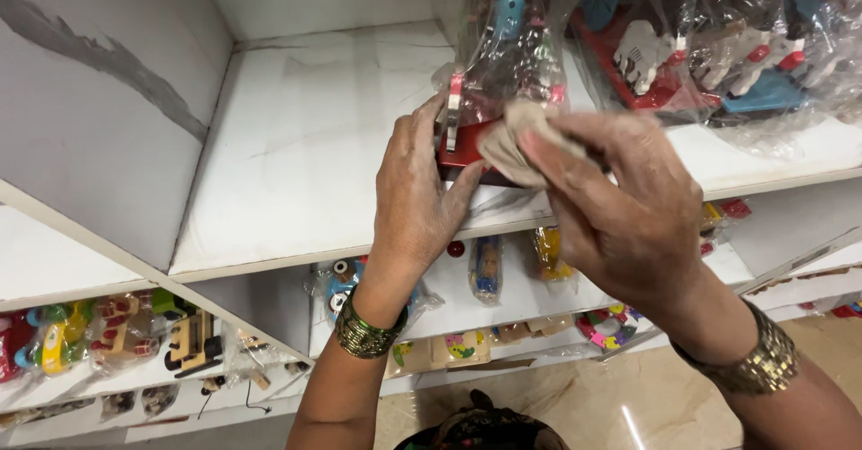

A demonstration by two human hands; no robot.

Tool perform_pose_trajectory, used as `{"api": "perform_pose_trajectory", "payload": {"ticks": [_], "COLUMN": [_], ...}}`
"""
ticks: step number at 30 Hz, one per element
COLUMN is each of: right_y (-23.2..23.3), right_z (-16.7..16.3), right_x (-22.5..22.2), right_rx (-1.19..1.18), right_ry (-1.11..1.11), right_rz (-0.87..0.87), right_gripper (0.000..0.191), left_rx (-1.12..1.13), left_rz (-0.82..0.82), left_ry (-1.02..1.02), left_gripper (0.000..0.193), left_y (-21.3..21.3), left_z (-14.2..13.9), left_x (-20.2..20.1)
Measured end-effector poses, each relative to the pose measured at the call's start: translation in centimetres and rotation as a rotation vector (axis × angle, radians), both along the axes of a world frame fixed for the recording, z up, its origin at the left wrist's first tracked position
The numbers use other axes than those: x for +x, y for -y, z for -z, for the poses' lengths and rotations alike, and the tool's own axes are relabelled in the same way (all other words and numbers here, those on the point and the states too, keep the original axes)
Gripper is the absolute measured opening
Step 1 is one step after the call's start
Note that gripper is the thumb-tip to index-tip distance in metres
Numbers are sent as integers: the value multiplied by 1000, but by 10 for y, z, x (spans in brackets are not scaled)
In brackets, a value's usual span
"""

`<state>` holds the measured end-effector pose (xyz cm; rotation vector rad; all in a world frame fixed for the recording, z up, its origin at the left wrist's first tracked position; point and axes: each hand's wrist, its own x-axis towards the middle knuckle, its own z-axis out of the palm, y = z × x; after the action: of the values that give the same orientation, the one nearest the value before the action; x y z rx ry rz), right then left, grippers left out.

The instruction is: The person wipes plastic-wrapped wooden toy carts on a shelf with a cloth, lifting and turning each toy to wipe different sides, then places it back on the shelf and moves to the next one.

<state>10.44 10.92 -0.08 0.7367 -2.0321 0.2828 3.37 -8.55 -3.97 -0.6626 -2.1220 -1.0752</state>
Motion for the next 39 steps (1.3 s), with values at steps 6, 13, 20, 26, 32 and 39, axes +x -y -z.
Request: {"api": "perform_pose_trajectory", "payload": {"ticks": [6, 13, 20, 26, 32, 39], "right_y": [45, 37, -2, -57, -33, -31], "right_z": [4, 48, 59, 10, 11, 46], "right_x": [-51, -44, -31, -29, -92, -93], "right_rx": [183, 326, 215, -336, -411, -510], "right_ry": [-152, -117, 241, 144, -43, 204], "right_rz": [-10, -103, -207, -454, -396, -376], "right_gripper": [33, 35, 41, 22, 20, 18], "left_rx": [202, 293, 119, 139, 131, 117], "left_rz": [84, 153, 90, 46, 123, 42], "left_ry": [277, -5, 134, 302, 272, 390], "left_gripper": [39, 39, 43, 35, 25, 29], "left_y": [7, 16, 12, 14, 19, 24], "left_z": [4, 11, 2, -5, -6, -9], "left_x": [-1, -3, 0, 3, 1, -1]}}
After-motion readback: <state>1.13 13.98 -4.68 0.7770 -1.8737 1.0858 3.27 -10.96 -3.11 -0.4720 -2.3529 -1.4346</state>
